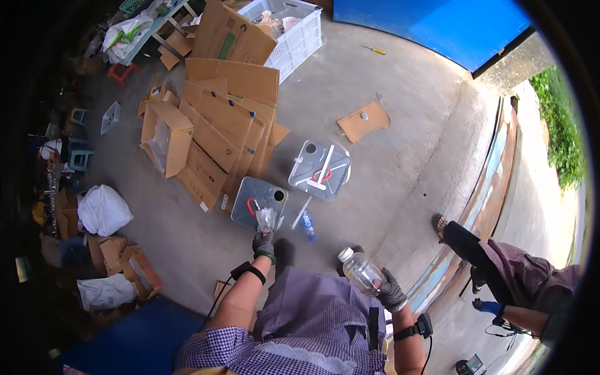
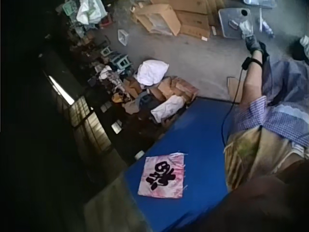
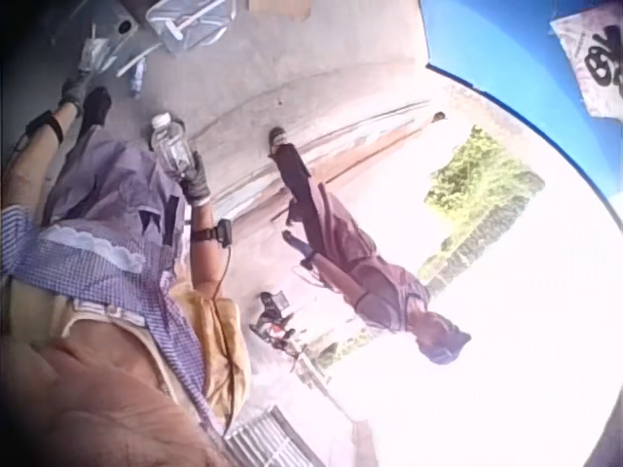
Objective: Picking up and inspecting small black plastic caps on a workshop table.
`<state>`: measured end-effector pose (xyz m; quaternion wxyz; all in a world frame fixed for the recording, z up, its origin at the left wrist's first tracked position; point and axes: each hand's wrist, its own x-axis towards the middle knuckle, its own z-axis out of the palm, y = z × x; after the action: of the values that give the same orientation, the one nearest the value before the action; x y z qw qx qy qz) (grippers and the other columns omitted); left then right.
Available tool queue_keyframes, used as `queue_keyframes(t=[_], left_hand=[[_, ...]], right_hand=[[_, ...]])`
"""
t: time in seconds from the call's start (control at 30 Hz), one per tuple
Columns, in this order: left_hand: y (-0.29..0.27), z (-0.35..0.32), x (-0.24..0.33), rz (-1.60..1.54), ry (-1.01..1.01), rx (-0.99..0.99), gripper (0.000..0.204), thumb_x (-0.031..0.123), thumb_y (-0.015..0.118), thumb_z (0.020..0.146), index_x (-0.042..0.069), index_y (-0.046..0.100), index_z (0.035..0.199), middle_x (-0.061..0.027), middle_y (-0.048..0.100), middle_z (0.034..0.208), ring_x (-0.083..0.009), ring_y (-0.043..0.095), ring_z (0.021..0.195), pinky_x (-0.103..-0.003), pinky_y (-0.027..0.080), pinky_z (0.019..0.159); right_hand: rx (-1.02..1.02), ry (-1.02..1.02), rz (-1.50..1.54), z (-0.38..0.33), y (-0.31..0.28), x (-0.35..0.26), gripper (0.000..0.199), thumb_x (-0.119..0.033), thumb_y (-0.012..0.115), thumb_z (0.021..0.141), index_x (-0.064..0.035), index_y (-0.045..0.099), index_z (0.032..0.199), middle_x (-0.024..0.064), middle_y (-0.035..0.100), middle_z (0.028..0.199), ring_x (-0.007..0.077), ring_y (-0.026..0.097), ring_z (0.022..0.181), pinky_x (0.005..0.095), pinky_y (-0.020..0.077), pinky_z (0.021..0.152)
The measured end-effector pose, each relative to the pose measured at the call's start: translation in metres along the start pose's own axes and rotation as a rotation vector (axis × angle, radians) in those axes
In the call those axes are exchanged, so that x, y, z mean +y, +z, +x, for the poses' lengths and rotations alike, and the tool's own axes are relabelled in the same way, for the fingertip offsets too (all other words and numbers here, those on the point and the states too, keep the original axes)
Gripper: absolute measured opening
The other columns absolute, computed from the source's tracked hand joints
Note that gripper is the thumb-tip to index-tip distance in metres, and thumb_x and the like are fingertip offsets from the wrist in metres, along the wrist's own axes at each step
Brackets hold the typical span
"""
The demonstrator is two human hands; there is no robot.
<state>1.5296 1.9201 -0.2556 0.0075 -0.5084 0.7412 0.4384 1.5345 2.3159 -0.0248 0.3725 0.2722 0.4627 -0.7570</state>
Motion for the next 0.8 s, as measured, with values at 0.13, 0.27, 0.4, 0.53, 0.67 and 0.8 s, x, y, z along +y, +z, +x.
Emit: queue_keyframes(t=[0.13,0.27,0.4,0.53,0.67,0.8], left_hand=[[-0.020,0.092,-0.010,0.189,-0.079,-0.035,0.032,0.029,0.065,0.070,0.004,0.062,0.089,-0.0140,0.064,0.083,-0.0291,0.061,0.077,-0.036,0.046,0.070],[-0.034,0.167,-0.034,0.255,-0.042,-0.028,0.038,0.042,0.053,0.075,0.007,0.063,0.085,-0.0158,0.063,0.082,-0.0344,0.060,0.081,-0.042,0.045,0.069],[-0.017,0.201,-0.049,0.397,-0.178,-0.196,0.035,0.035,0.052,0.078,0.004,0.061,0.092,-0.0170,0.063,0.090,-0.0324,0.060,0.085,-0.039,0.046,0.071],[-0.012,0.227,-0.095,0.314,-0.128,-0.374,0.040,0.037,0.050,0.079,0.004,0.059,0.097,-0.0177,0.061,0.096,-0.0321,0.059,0.091,-0.039,0.046,0.074],[0.027,0.167,-0.033,0.301,-0.082,-0.375,0.043,0.034,0.057,0.075,0.002,0.056,0.103,-0.0192,0.058,0.104,-0.0333,0.055,0.099,-0.038,0.044,0.079],[-0.036,0.153,-0.026,0.012,0.138,-0.299,0.036,0.020,0.060,0.074,-0.001,0.054,0.103,-0.0168,0.060,0.101,-0.0296,0.057,0.091,-0.035,0.044,0.079]], right_hand=[[0.078,-0.008,0.115,0.055,0.062,0.057,0.093,-0.046,0.080,0.052,0.0003,0.038,0.121,0.0119,0.052,0.111,0.0256,0.055,0.098,0.0392,0.0487,0.080],[0.050,0.065,0.163,0.090,0.152,0.088,0.091,-0.046,0.080,0.051,-0.0010,0.039,0.119,0.0123,0.050,0.112,0.0266,0.053,0.099,0.0416,0.0484,0.081],[0.057,0.086,0.148,0.095,0.169,0.120,0.082,-0.042,0.077,0.059,-0.0005,0.039,0.119,0.0102,0.050,0.110,0.0217,0.053,0.098,0.0348,0.0459,0.085],[0.061,0.075,0.216,0.092,0.181,0.110,0.078,-0.038,0.077,0.061,-0.0021,0.039,0.119,0.0107,0.049,0.111,0.0226,0.053,0.101,0.0367,0.0453,0.087],[0.229,-0.077,0.204,0.069,0.154,0.097,0.080,-0.039,0.078,0.060,-0.0029,0.038,0.119,0.0098,0.049,0.111,0.0231,0.052,0.101,0.0374,0.0449,0.088],[0.070,-0.119,0.156,0.065,0.137,0.107,0.087,-0.041,0.076,0.061,-0.0036,0.033,0.127,0.0117,0.046,0.119,0.0238,0.048,0.109,0.0398,0.0418,0.091]])
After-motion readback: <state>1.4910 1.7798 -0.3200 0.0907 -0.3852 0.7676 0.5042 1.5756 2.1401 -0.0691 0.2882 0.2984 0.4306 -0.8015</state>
